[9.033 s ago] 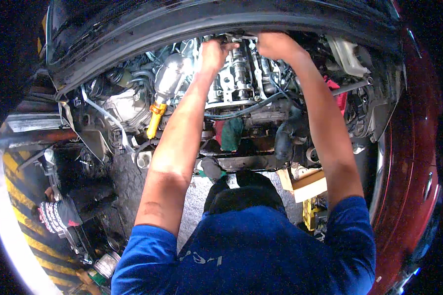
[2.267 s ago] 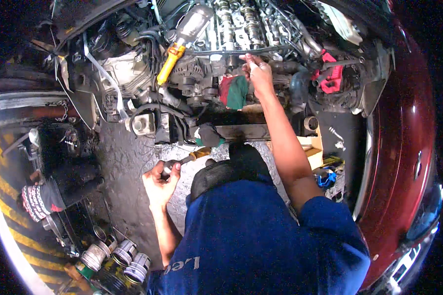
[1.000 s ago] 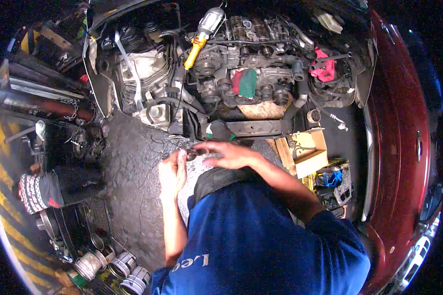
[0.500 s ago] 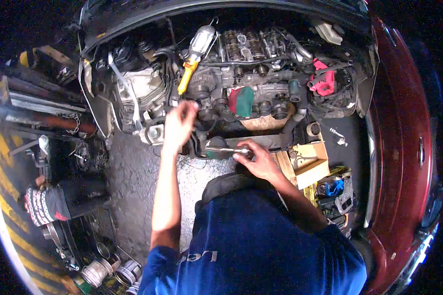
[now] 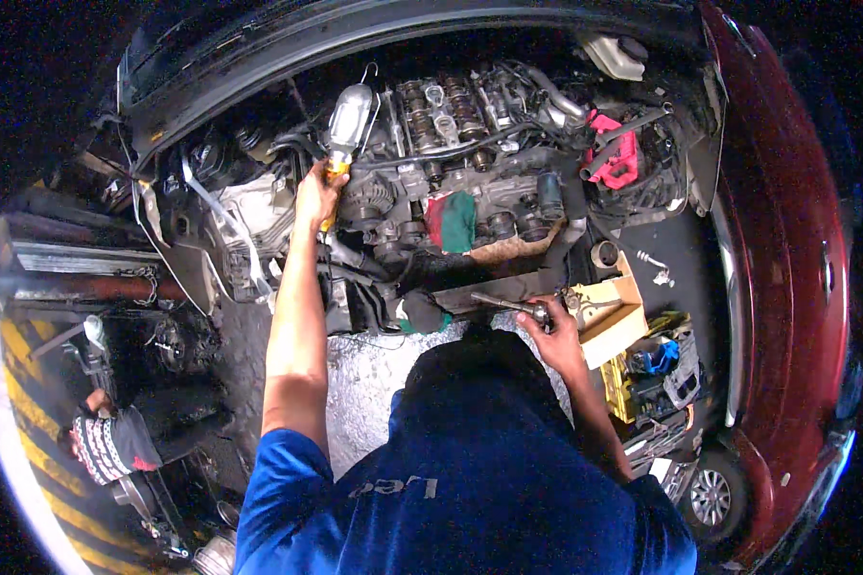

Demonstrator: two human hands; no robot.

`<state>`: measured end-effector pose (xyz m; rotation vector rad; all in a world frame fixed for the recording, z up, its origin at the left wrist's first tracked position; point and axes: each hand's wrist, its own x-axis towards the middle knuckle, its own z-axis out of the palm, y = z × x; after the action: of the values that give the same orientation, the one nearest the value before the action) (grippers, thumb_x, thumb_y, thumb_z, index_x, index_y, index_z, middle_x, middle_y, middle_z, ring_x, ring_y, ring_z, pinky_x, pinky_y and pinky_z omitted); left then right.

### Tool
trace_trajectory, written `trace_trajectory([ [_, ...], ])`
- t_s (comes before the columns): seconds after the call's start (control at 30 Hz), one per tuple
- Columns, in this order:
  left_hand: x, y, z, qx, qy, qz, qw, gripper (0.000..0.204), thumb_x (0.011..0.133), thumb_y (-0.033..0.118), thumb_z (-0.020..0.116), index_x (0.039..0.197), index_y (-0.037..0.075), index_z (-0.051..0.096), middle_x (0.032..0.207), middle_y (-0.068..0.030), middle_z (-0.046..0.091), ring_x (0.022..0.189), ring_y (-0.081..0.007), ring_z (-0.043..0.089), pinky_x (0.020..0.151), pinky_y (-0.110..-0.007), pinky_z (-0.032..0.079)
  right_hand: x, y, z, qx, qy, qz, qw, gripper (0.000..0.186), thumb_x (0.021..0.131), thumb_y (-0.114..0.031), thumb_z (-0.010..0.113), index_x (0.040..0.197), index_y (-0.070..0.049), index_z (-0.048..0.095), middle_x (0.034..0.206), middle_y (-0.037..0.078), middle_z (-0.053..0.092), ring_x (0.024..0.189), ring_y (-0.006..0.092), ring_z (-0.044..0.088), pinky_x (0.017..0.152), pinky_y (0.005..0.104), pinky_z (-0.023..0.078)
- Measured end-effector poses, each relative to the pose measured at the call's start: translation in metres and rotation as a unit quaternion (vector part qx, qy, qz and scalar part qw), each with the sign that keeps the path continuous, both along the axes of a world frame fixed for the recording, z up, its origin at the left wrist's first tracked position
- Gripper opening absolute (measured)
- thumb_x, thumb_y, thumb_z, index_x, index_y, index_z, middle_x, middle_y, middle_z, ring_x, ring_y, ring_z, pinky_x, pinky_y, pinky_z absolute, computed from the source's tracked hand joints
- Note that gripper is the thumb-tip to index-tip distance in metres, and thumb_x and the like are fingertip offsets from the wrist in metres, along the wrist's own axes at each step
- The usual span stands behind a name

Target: The person uses a ratchet and socket to loosen and remove bolts from the engine block, occasionally moving a work light to illuminate the area.

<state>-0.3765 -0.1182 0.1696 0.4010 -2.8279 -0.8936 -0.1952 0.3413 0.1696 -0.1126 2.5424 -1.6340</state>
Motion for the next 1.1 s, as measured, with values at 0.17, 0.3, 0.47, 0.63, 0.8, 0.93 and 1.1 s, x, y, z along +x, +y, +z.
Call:
trace_trajectory([
  [0.17,0.009,0.019,0.007,-0.122,0.142,-0.030,0.982,0.052,0.082,0.029,0.071,0.122,0.000,0.054,0.113,-0.0219,0.061,0.107,-0.0376,0.057,0.091,-0.043,0.046,-0.012,0.001,-0.001,0.037,-0.032,0.008,0.999,0.033,0.082,-0.029,0.075,0.102,-0.006,0.062,0.078,0.008,0.064,0.072,0.0175,0.059,0.069,0.0325,0.049],
  [0.3,0.013,0.035,0.007,-0.128,0.190,-0.012,0.973,0.046,0.084,0.022,0.068,0.123,0.002,0.052,0.112,-0.0216,0.057,0.105,-0.0394,0.054,0.090,-0.046,0.044,-0.024,-0.004,-0.006,0.050,-0.002,0.028,0.998,0.034,0.081,-0.029,0.076,0.102,-0.006,0.062,0.080,0.009,0.065,0.074,0.0208,0.063,0.069,0.0334,0.051],
  [0.47,0.014,0.035,0.011,-0.068,0.181,0.008,0.981,0.045,0.084,0.021,0.068,0.123,0.004,0.052,0.112,-0.0217,0.057,0.104,-0.0402,0.055,0.090,-0.046,0.044,-0.031,-0.011,-0.003,0.028,0.022,0.065,0.997,0.034,0.080,-0.027,0.077,0.102,-0.006,0.061,0.084,0.011,0.068,0.077,0.0239,0.068,0.070,0.0349,0.052],
  [0.63,0.008,0.036,0.008,-0.042,0.153,0.029,0.987,0.046,0.083,0.024,0.071,0.121,0.005,0.053,0.111,-0.0206,0.058,0.102,-0.0380,0.059,0.086,-0.044,0.048,-0.031,-0.013,-0.007,0.037,0.011,0.076,0.996,0.032,0.080,-0.024,0.077,0.101,-0.006,0.061,0.085,0.011,0.069,0.079,0.0236,0.068,0.071,0.0347,0.053],
  [0.8,0.008,0.029,-0.004,-0.031,0.194,0.008,0.981,0.050,0.085,0.026,0.069,0.126,0.005,0.051,0.116,-0.0213,0.059,0.107,-0.0386,0.058,0.091,-0.043,0.046,-0.031,-0.014,-0.005,0.031,-0.014,0.080,0.996,0.031,0.080,-0.024,0.077,0.100,-0.005,0.061,0.086,0.011,0.069,0.080,0.0234,0.068,0.073,0.0341,0.053],
  [0.93,0.009,0.030,-0.009,0.023,0.122,0.012,0.992,0.058,0.085,0.028,0.068,0.132,0.004,0.043,0.118,-0.0245,0.058,0.111,-0.0388,0.056,0.094,-0.044,0.044,-0.031,-0.008,-0.006,0.038,-0.012,0.076,0.996,0.031,0.080,-0.024,0.077,0.101,-0.005,0.061,0.087,0.011,0.069,0.082,0.0230,0.068,0.074,0.0335,0.053],
  [1.1,0.017,0.025,-0.009,-0.034,0.147,0.028,0.988,0.068,0.084,0.034,0.070,0.136,0.003,0.039,0.123,-0.0263,0.054,0.113,-0.0420,0.052,0.096,-0.047,0.042,-0.029,-0.008,-0.003,0.051,-0.002,0.070,0.996,0.030,0.081,-0.022,0.076,0.101,-0.005,0.061,0.087,0.010,0.069,0.081,0.0197,0.067,0.073,0.0323,0.052],
])
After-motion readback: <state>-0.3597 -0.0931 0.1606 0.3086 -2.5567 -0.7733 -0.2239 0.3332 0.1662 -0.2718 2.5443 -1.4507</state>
